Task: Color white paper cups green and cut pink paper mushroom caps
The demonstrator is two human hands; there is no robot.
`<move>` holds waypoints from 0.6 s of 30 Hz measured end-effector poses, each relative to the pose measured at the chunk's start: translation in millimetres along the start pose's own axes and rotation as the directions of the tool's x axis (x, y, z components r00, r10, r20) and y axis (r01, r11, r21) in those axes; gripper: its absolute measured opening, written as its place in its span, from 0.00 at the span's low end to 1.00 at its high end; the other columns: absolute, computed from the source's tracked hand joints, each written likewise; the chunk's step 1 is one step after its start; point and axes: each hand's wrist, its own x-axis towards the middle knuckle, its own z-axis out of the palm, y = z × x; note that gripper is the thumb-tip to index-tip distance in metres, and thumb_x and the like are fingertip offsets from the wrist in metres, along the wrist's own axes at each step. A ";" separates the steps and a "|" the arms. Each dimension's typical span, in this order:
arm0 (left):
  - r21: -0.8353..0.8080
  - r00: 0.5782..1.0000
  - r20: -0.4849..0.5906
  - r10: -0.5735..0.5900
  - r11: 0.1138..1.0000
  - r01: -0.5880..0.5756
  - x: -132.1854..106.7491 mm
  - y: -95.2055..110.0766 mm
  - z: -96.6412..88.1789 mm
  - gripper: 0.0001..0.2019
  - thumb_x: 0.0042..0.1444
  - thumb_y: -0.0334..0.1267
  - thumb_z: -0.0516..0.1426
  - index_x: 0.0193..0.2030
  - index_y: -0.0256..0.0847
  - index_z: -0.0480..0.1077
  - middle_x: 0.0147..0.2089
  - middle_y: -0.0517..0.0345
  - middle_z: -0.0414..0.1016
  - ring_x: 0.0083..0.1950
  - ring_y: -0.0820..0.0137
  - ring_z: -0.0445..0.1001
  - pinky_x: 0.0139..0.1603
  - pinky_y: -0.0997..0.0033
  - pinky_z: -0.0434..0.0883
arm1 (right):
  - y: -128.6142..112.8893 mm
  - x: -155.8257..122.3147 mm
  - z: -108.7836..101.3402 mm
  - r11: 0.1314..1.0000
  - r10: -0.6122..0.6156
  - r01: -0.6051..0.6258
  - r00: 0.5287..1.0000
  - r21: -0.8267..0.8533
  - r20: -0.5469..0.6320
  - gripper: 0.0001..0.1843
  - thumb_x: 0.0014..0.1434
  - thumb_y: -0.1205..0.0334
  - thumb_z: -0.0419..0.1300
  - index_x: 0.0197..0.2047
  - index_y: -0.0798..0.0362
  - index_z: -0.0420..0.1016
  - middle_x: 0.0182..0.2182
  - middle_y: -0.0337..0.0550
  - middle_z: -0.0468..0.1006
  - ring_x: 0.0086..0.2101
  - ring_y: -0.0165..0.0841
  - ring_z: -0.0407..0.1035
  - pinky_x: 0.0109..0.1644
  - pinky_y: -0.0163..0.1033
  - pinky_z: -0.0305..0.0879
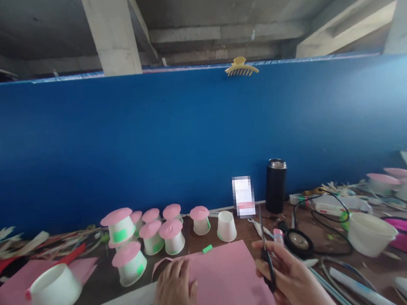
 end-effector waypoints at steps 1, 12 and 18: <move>0.005 1.000 0.012 0.003 1.000 -0.003 -0.3 -1.8 3.0 0.21 0.54 0.33 0.54 0.55 0.37 0.71 0.55 0.46 0.74 0.57 0.53 0.68 0.59 0.51 0.60 | 3.6 0.5 -0.1 1.000 0.011 -0.011 1.000 0.001 0.003 0.31 0.44 0.42 0.68 0.46 0.50 0.69 0.19 0.31 0.71 0.11 0.19 0.55 0.14 0.28 0.54; 0.064 0.995 0.087 -0.047 0.997 0.042 14.0 4.3 -9.8 0.22 0.49 0.42 0.60 0.51 0.39 0.72 0.47 0.44 0.74 0.52 0.50 0.69 0.56 0.50 0.59 | 7.7 -6.8 -10.7 0.996 0.069 -0.072 0.996 0.059 0.064 0.32 0.40 0.39 0.69 0.45 0.51 0.74 0.22 0.36 0.73 0.16 0.23 0.59 0.16 0.28 0.55; 0.091 0.980 0.174 -0.096 0.993 0.081 16.6 7.0 -13.4 0.07 0.54 0.34 0.55 0.40 0.42 0.72 0.43 0.50 0.74 0.48 0.56 0.71 0.47 0.57 0.62 | 27.4 -4.2 -13.0 0.998 0.053 -0.055 0.983 0.009 0.177 0.29 0.46 0.42 0.67 0.47 0.49 0.72 0.23 0.36 0.74 0.15 0.24 0.60 0.14 0.28 0.54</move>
